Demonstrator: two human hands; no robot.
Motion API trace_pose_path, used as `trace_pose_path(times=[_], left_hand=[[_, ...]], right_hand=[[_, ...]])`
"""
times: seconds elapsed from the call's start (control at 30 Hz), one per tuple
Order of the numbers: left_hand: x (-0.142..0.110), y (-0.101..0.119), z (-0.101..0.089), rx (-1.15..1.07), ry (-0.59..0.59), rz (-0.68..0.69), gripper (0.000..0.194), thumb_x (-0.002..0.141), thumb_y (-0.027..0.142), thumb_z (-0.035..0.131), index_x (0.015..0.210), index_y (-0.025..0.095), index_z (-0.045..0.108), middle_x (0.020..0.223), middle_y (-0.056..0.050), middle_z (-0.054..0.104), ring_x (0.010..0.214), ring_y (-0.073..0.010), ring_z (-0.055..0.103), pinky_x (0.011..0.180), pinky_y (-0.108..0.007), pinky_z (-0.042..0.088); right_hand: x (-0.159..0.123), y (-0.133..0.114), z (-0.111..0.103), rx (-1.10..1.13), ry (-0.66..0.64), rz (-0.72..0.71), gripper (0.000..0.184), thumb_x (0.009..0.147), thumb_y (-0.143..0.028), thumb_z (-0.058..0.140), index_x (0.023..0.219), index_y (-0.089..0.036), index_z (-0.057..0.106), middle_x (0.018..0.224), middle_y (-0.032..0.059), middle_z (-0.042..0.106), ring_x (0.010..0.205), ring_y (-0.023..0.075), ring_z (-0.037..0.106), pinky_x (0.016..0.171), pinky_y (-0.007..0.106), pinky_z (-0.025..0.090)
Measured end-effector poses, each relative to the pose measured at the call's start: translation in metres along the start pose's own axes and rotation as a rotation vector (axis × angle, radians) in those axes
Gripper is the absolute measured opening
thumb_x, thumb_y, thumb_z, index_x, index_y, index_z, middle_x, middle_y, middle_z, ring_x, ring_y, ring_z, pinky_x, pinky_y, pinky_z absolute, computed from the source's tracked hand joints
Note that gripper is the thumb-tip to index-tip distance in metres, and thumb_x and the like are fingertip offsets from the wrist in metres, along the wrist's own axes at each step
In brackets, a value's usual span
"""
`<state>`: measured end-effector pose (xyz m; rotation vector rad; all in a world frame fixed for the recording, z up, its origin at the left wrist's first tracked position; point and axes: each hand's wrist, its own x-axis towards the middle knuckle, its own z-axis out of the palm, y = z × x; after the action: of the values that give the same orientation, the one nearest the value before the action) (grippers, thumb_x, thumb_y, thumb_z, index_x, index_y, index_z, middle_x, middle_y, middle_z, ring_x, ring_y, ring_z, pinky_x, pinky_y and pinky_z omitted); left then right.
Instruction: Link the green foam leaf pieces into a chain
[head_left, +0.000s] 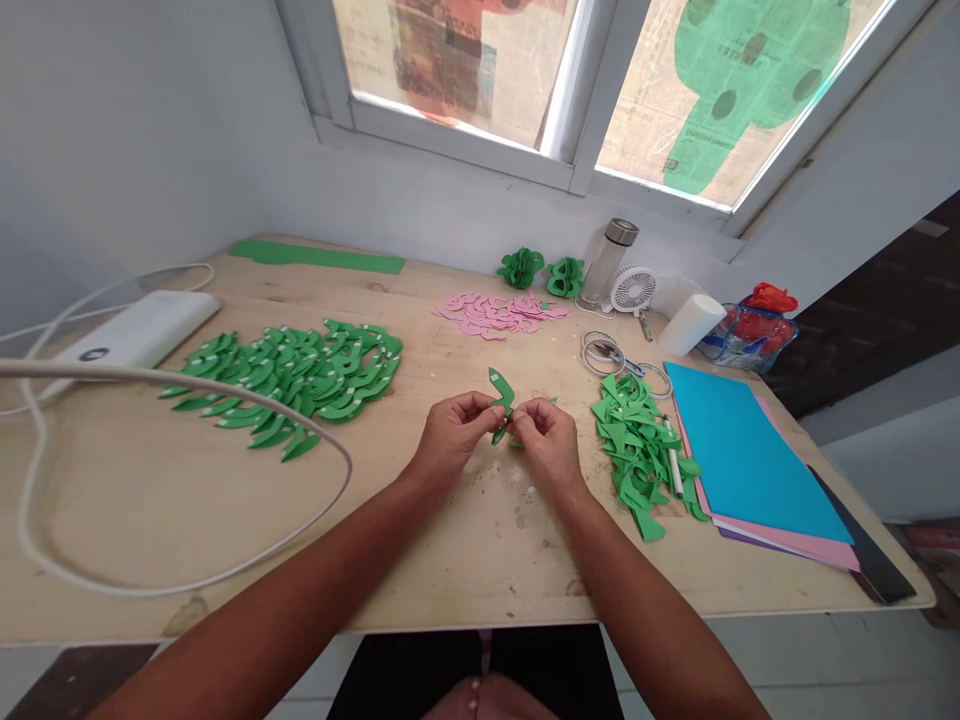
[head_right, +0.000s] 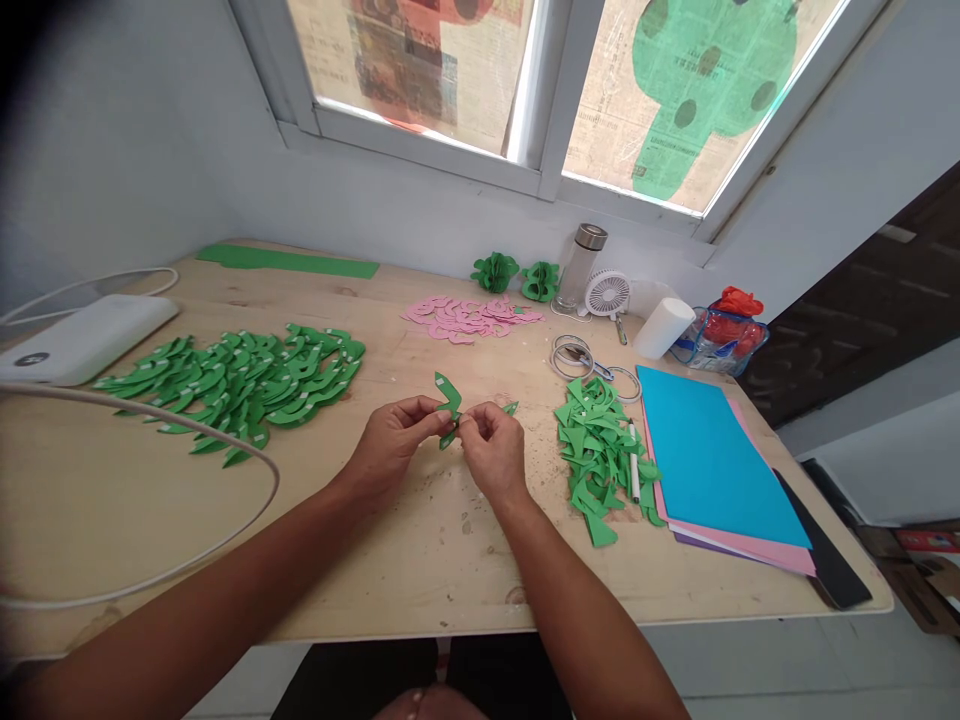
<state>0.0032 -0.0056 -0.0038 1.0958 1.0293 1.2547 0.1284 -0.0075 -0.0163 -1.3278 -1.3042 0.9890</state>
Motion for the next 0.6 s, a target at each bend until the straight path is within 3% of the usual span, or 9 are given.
trace_pose_path(times=[0.6], left_hand=[[0.001, -0.0042, -0.0005, 0.074, -0.049, 0.099, 0.012, 0.066, 0.026, 0.067, 0.063, 0.015, 0.065, 0.061, -0.001, 0.063, 0.059, -0.0124, 0.056, 0.058, -0.023, 0.043]], right_hand=[[0.0022, -0.0032, 0.0012, 0.221, -0.001, 0.129, 0.008, 0.064, -0.024, 0.058, 0.061, -0.016, 0.056, 0.05, -0.0025, 0.058, 0.044, 0.0088, 0.049, 0.044, 0.019, 0.038]])
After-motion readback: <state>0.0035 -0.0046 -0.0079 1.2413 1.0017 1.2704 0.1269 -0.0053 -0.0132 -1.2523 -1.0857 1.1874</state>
